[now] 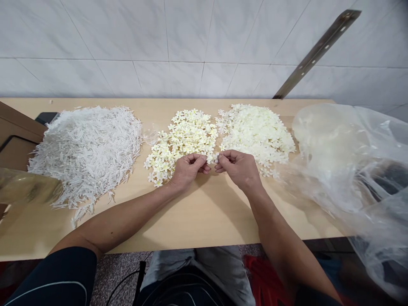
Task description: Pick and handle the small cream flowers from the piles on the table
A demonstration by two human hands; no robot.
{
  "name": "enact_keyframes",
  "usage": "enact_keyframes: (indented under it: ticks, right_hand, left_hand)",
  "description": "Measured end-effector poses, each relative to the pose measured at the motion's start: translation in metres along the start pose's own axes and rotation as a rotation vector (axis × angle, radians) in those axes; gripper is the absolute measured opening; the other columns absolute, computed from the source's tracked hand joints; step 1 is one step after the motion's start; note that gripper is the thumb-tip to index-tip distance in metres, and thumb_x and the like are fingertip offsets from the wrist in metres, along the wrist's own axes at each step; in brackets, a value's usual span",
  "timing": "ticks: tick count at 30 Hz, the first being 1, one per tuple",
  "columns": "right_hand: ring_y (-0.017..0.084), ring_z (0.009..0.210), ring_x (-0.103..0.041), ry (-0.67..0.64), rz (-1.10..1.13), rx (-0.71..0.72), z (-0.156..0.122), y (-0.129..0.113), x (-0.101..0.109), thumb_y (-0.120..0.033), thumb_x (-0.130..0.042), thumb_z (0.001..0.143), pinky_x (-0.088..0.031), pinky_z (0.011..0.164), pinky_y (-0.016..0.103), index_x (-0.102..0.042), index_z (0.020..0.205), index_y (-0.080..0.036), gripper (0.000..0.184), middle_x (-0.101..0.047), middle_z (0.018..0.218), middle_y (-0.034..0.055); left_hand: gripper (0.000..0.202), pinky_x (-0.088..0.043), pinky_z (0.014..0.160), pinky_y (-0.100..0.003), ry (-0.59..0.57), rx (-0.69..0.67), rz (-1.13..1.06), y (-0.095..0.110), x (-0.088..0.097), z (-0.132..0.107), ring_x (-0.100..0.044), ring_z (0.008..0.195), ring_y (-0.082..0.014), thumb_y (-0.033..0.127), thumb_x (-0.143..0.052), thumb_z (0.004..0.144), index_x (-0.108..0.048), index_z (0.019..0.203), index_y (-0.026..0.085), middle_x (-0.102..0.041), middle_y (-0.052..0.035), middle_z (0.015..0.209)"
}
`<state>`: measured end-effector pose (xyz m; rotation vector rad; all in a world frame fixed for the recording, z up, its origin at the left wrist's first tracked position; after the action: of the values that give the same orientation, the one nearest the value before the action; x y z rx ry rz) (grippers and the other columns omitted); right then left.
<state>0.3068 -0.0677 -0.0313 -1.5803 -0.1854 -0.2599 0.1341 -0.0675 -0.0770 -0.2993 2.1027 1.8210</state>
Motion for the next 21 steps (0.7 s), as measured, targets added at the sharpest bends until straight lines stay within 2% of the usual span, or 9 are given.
enact_keyframes:
  ticks: [6,10,15,18,21]
  right_hand:
    - [0.016,0.061,-0.070,-0.011,0.172,-0.077,0.014,0.007,0.017,-0.039,-0.082,0.080,-0.067,0.062,0.030,-0.076,0.080,-0.016,0.024,-0.074,0.073,0.0059]
    - [0.015,0.059,-0.068,0.017,0.189,-0.060,0.016,0.006,0.022,-0.040,-0.085,0.077,-0.066,0.060,0.030,-0.075,0.080,-0.016,0.026,-0.071,0.069,0.0036]
    - [0.016,0.059,-0.068,0.006,0.144,-0.050,0.013,0.003,0.019,-0.041,-0.084,0.076,-0.067,0.061,0.032,-0.076,0.081,-0.016,0.027,-0.071,0.068,0.0037]
    - [0.019,0.059,-0.070,0.051,0.012,-0.012,0.014,0.006,0.026,-0.040,-0.079,0.081,-0.066,0.062,0.035,-0.077,0.086,-0.017,0.024,-0.071,0.069,0.0040]
    - [0.023,0.063,-0.072,0.285,-0.342,0.092,0.018,0.008,0.048,-0.032,-0.072,0.085,-0.065,0.066,0.039,-0.076,0.089,-0.020,0.014,-0.073,0.073,0.0044]
  left_hand:
    - [0.031,-0.058,0.068,-0.028,-0.017,-0.006,-0.005,0.000,0.001,0.001,-0.069,0.065,-0.0144,0.043,-0.082,0.083,-0.074,0.083,0.014,-0.072,-0.0056,0.073]
    - [0.030,-0.058,0.067,-0.028,-0.028,0.001,-0.021,0.000,0.000,0.001,-0.069,0.065,-0.0142,0.042,-0.083,0.082,-0.074,0.082,0.013,-0.072,-0.0055,0.073]
    - [0.032,-0.059,0.067,-0.028,-0.023,0.001,-0.025,0.000,0.000,0.001,-0.069,0.065,-0.0142,0.044,-0.084,0.081,-0.074,0.081,0.014,-0.072,-0.0054,0.073]
    - [0.033,-0.059,0.067,-0.029,-0.010,0.005,-0.035,0.001,-0.001,0.001,-0.069,0.064,-0.0142,0.045,-0.085,0.079,-0.073,0.080,0.013,-0.071,-0.0052,0.072]
    - [0.033,-0.059,0.066,-0.029,-0.006,0.020,-0.051,0.002,-0.002,0.000,-0.069,0.065,-0.0146,0.043,-0.086,0.078,-0.073,0.079,0.013,-0.071,-0.0057,0.072]
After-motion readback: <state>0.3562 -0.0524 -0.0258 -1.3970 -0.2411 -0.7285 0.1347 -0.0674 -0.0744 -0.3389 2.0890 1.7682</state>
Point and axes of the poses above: each hand's wrist, its own z-axis towards the middle knuckle, its own x-axis out of the back of the hand, y = z × x, the point moved 3 cm from there along z, towards the middle knuckle
